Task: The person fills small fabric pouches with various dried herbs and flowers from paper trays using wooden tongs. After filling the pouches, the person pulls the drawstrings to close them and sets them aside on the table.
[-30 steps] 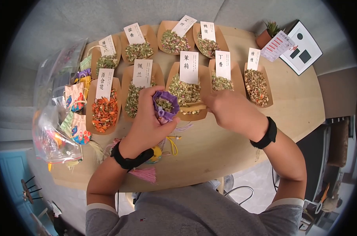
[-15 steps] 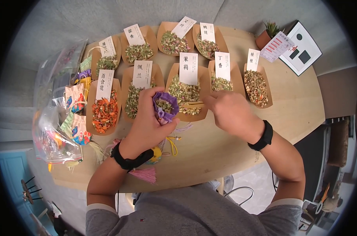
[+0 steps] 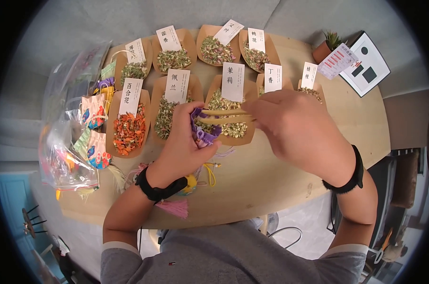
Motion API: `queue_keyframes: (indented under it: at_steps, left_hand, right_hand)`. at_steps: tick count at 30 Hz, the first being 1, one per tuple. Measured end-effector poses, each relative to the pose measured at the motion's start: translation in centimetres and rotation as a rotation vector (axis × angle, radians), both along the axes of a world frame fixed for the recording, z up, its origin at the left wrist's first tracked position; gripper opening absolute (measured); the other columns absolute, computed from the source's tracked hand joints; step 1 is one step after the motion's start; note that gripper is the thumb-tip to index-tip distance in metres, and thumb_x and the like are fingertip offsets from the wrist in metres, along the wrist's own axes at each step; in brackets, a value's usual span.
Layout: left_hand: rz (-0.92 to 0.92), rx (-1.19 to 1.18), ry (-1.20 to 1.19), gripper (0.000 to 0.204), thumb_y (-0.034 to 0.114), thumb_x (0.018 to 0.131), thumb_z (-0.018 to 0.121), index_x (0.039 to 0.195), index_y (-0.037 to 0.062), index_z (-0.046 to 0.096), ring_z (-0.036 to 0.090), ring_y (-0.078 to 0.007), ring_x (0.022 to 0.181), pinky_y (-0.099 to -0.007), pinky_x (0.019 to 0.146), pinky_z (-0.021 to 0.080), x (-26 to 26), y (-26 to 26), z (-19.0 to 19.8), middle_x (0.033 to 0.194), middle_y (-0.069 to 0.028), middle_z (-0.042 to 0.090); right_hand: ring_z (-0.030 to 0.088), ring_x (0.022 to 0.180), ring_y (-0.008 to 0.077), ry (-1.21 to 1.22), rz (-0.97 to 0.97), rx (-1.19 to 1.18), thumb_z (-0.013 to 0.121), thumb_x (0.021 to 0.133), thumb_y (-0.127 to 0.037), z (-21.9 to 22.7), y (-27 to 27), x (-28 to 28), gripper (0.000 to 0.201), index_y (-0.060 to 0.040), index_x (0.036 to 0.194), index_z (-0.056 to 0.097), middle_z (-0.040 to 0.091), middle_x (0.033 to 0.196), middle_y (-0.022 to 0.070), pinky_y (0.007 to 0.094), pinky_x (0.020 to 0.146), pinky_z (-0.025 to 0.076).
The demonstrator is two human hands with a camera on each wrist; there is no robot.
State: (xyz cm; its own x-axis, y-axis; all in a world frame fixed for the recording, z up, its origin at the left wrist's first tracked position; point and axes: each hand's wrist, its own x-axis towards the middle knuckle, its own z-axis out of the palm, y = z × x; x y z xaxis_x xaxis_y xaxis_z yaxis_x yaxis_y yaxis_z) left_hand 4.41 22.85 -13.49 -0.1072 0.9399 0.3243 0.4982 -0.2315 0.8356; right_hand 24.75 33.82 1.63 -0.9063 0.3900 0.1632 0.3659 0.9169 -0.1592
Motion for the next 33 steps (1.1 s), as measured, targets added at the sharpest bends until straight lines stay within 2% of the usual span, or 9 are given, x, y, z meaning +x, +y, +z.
queue_keyframes:
  at_steps: [1, 5, 7, 14, 17, 19, 23, 28, 33]
  left_hand:
    - [-0.007, -0.024, -0.054, 0.077, 0.006, 0.078, 0.078, 0.141, 0.0046, 0.035, 0.048, -0.0175, 0.113, -0.0315, 0.098, 0.044, -0.1, 0.0, -0.3, 0.124, -0.0087, 0.043]
    - [-0.010, -0.088, -0.107, 0.077, 0.005, 0.077, 0.079, 0.141, 0.0050, 0.035, 0.049, -0.0170, 0.113, -0.0317, 0.098, 0.045, -0.1, -0.2, 0.3, 0.124, -0.0087, 0.043]
    - [-0.001, -0.066, -0.071, 0.077, 0.005, 0.077, 0.079, 0.141, 0.0054, 0.035, 0.049, -0.0164, 0.112, -0.0313, 0.097, 0.046, -0.2, -0.1, 0.4, 0.123, -0.0083, 0.044]
    - [0.004, -0.084, -0.059, 0.078, 0.003, 0.077, 0.080, 0.141, 0.0060, 0.036, 0.051, -0.0144, 0.107, -0.0293, 0.093, 0.047, -0.1, -0.2, 0.1, 0.119, -0.0065, 0.047]
    - [0.008, -0.102, -0.085, 0.077, 0.003, 0.077, 0.080, 0.141, 0.0057, 0.036, 0.052, -0.0144, 0.107, -0.0293, 0.093, 0.048, 0.0, -0.2, 0.0, 0.119, -0.0067, 0.047]
    - [0.011, -0.104, -0.082, 0.077, 0.003, 0.077, 0.080, 0.141, 0.0057, 0.036, 0.052, -0.0144, 0.107, -0.0294, 0.093, 0.048, 0.0, -0.2, 0.2, 0.119, -0.0068, 0.047]
    - [0.011, -0.088, -0.054, 0.077, 0.003, 0.077, 0.080, 0.141, 0.0057, 0.036, 0.052, -0.0145, 0.107, -0.0294, 0.093, 0.048, 0.0, -0.1, 0.1, 0.119, -0.0070, 0.048]
    - [0.004, -0.113, -0.082, 0.077, 0.003, 0.078, 0.079, 0.141, 0.0063, 0.035, 0.052, -0.0141, 0.107, -0.0293, 0.092, 0.048, -0.1, -0.2, 0.1, 0.119, -0.0069, 0.048]
    - [0.000, -0.124, -0.080, 0.077, 0.002, 0.079, 0.078, 0.142, 0.0068, 0.035, 0.052, -0.0138, 0.107, -0.0291, 0.092, 0.048, -0.1, -0.2, 0.1, 0.119, -0.0065, 0.048]
  right_hand:
    - [0.066, 0.076, 0.0387, -0.011, 0.023, 0.002, 0.060, 0.072, 0.002, 0.0, -0.1, -0.2, 0.015, 0.0011, 0.086, 0.063, 0.064, 0.079, 0.0183, 0.0462, 0.065, 0.053]
    - [0.067, 0.078, 0.0382, 0.007, -0.035, 0.056, 0.059, 0.073, 0.002, -0.3, 0.8, 0.4, 0.012, 0.0016, 0.084, 0.063, 0.065, 0.079, 0.0178, 0.0461, 0.066, 0.054]
    - [0.068, 0.079, 0.0364, -0.119, -0.067, 0.049, 0.060, 0.074, -0.001, -2.2, 1.1, 0.8, 0.010, 0.0013, 0.083, 0.064, 0.066, 0.079, 0.0169, 0.0457, 0.067, 0.055]
    - [0.069, 0.079, 0.0339, -0.118, 0.054, 0.026, 0.062, 0.077, -0.004, -7.9, 0.3, 0.6, 0.011, 0.0012, 0.086, 0.065, 0.066, 0.078, 0.0158, 0.0431, 0.068, 0.056]
    - [0.069, 0.078, 0.0352, -0.160, -0.080, 0.059, 0.060, 0.078, -0.002, -7.8, 1.7, 1.6, 0.010, 0.0026, 0.083, 0.067, 0.065, 0.078, 0.0166, 0.0435, 0.069, 0.057]
    - [0.065, 0.079, 0.0380, -0.248, -0.211, -0.026, 0.057, 0.078, 0.000, -7.7, 2.4, 2.1, 0.011, 0.0023, 0.087, 0.063, 0.064, 0.080, 0.0188, 0.0473, 0.070, 0.052]
    - [0.064, 0.078, 0.0404, -0.252, -0.260, -0.060, 0.056, 0.079, 0.000, -8.2, 3.0, 2.0, 0.009, 0.0025, 0.086, 0.063, 0.064, 0.080, 0.0211, 0.0495, 0.071, 0.051]
    - [0.064, 0.083, 0.0423, -0.173, -0.101, -0.217, 0.059, 0.079, 0.001, -9.1, 3.4, 1.3, 0.010, 0.0030, 0.088, 0.063, 0.065, 0.080, 0.0221, 0.0510, 0.073, 0.051]
    - [0.065, 0.080, 0.0403, -0.189, -0.056, -0.169, 0.061, 0.076, 0.001, -8.8, 2.4, 0.8, 0.013, 0.0017, 0.089, 0.064, 0.065, 0.078, 0.0196, 0.0488, 0.071, 0.052]
